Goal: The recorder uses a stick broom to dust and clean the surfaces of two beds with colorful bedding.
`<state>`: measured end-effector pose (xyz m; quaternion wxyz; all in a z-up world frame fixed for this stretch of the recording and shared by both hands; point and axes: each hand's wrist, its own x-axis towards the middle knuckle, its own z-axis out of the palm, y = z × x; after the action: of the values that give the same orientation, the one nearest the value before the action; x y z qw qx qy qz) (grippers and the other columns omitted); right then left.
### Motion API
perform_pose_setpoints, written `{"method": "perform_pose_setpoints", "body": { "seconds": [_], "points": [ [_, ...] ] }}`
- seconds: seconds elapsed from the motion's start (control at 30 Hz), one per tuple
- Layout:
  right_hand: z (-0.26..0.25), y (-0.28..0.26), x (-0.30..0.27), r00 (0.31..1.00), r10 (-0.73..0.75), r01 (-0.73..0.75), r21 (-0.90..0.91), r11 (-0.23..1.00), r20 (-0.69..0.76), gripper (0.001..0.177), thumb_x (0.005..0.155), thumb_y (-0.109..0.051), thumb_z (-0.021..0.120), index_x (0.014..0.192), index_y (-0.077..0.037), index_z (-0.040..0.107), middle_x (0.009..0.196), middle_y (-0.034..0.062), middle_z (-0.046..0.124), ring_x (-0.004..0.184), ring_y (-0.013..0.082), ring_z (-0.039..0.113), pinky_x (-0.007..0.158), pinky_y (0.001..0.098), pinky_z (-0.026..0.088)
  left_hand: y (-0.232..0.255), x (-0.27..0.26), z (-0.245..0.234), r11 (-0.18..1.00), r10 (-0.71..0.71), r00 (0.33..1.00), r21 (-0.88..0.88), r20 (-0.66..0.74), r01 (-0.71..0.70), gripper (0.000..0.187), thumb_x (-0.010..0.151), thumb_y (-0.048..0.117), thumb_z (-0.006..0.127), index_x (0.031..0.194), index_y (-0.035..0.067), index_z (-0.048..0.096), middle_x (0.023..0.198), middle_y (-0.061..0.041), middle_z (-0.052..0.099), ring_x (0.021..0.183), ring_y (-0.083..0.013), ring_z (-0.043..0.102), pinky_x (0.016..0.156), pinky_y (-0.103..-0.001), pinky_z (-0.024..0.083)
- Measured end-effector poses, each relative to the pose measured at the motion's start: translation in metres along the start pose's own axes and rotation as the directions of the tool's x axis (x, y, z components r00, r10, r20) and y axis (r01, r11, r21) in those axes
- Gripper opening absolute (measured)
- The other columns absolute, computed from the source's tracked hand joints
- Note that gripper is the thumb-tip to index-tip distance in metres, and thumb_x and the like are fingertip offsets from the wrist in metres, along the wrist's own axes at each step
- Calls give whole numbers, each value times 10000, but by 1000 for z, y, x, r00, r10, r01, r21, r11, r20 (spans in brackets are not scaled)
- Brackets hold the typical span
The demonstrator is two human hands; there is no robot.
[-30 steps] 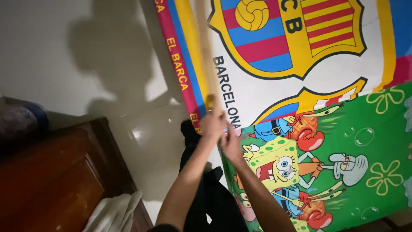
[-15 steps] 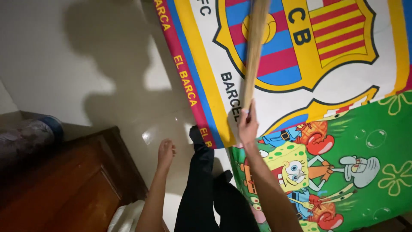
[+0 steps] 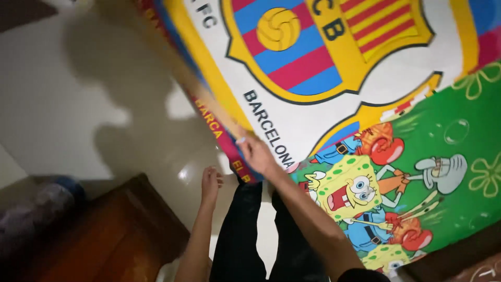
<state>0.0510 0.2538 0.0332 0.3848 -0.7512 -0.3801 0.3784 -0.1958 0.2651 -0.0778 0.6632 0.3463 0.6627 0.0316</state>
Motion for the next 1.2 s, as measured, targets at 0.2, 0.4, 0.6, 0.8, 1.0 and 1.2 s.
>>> {"method": "perform_pose_setpoints", "body": {
  "seconds": [0.2,0.4,0.6,0.8,1.0,1.2],
  "points": [
    [-30,21,-60,981,96,-89,47,995,-171,519,1031,-220,605,1531,-184,471,1042,193,726,677,224,666,620,341,564,-11,42,33,921,385,910,-3,-154,-391,458,1049,307,561,1391,5,523,1064,-83,642,880,-138,595,788,-284,503],
    [-77,61,-133,881,329,-349,2,937,-340,543,1010,-236,613,1536,-175,492,906,217,706,686,275,674,649,371,548,90,-49,99,298,792,572,684,212,-665,671,1052,421,593,1559,13,430,1579,-264,398,1431,-432,407,1112,-565,438],
    [-90,96,-164,686,466,-465,156,872,-559,539,1029,-196,585,1550,-129,461,938,236,708,702,260,682,685,377,551,74,-61,147,-7,585,622,770,520,-638,974,912,731,551,1642,159,252,1672,-317,86,1538,-538,59,1216,-665,127],
    [-134,113,-150,405,502,-358,373,856,-764,534,1062,-182,537,1566,-52,415,930,161,715,660,166,573,618,325,500,62,-40,150,-135,526,665,824,530,-550,1094,888,768,546,1672,138,118,1657,-390,47,1509,-617,7,1205,-695,87],
    [-134,162,-137,89,622,-111,613,782,-778,577,1071,-186,549,1588,-42,338,848,74,635,662,119,553,586,298,475,45,-37,157,-336,703,439,806,559,-488,1276,781,858,635,1664,82,140,1633,-359,129,1469,-630,205,1146,-774,245],
    [-138,155,-149,416,406,-135,386,912,-814,555,1063,-132,545,1593,-61,397,928,131,654,762,215,624,667,372,518,40,-28,155,-400,742,323,774,588,-491,1331,717,830,712,1671,79,166,1653,-370,120,1480,-635,219,1135,-768,270]
  ]
}}
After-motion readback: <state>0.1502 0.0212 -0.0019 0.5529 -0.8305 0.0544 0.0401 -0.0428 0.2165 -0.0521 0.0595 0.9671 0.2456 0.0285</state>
